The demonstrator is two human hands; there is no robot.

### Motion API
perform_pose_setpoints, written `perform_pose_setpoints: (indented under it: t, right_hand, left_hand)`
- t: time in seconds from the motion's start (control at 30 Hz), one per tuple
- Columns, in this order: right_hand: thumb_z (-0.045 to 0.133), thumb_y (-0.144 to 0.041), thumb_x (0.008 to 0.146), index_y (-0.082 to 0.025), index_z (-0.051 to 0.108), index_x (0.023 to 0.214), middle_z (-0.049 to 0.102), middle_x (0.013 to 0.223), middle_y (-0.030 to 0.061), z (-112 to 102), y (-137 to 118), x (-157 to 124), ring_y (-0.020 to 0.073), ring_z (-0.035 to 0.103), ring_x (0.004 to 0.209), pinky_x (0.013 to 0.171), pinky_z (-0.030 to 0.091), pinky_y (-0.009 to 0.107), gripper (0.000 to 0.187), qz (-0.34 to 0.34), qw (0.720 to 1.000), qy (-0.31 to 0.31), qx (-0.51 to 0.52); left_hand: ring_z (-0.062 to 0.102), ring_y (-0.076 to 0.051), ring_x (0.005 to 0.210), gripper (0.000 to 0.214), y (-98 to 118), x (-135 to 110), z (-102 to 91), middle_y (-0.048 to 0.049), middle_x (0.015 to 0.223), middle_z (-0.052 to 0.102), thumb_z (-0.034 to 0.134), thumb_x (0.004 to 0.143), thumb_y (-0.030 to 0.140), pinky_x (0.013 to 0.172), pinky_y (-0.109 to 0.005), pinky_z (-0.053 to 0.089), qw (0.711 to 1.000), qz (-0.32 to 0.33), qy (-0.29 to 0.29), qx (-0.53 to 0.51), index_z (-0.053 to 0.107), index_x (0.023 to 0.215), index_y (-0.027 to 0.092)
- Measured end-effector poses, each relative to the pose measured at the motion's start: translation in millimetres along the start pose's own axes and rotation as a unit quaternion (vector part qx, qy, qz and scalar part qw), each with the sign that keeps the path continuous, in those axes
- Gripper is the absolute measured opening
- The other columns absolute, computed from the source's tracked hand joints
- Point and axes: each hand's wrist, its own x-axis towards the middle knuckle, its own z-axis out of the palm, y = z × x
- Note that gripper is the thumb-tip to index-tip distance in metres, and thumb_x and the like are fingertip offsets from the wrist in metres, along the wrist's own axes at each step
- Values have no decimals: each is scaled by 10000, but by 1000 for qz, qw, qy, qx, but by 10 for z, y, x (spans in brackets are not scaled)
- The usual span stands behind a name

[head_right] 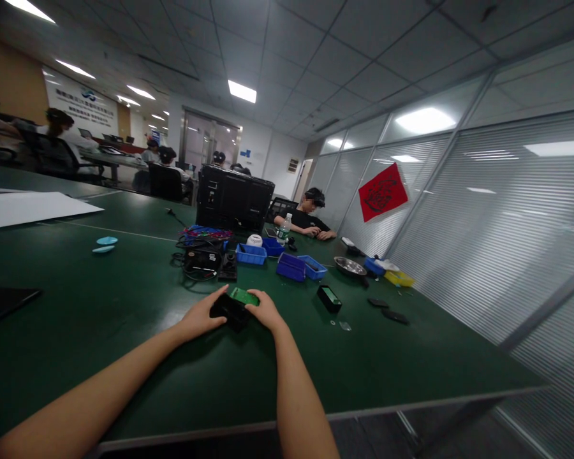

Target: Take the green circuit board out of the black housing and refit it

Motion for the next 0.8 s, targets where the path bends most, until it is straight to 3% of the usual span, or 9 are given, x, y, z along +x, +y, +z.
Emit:
perform_pose_setpoints:
  t: [0.1,0.37,0.53,0.7,0.8]
  right_hand:
    - [616,-185,649,-185,582,1057,568,984,51,-21,-13,-16,183,512,953,876,371,325,410,11,999,8,-31]
    - [660,-267,633,-143,621,992,566,934,62,-95,6,-12,178,526,891,828,393,293,382,41,998,15,-50]
    - [650,-240,648,-173,624,994,544,922,59,-135,12,-25,188,516,889,830,391,302,353,52,994,32,-92]
    - [644,-251,648,-199,615,1023,519,970,83,-169,-83,-23,236,479,955,870,369,344,380,41,982,125,-136]
    - [600,-304,684,-197,577,1077,536,996,79,-200,-150,-3,218,506,923,838,398,349,408,39,982,183,-8]
  left_hand:
    - [437,-203,1150,740,16,-14,0,-41,1279,467,614,632,263,966,-297,330,1000,9,-26,5,325,1312,241]
    - [504,-220,1010,524,39,-14,-6,-45,1064,565,652,592,337,865,-302,378,998,16,-29,50,517,1086,224]
    - [526,-204,940,425,65,-10,-14,-30,986,567,641,593,295,805,-283,391,998,-13,-22,53,507,987,213]
    - [544,-201,927,424,64,1,-10,-22,971,582,620,610,252,785,-279,395,998,-44,-17,38,480,1009,220]
    - [554,-203,924,418,64,7,-15,-22,965,592,619,619,260,777,-278,399,997,-60,-17,34,479,1010,219]
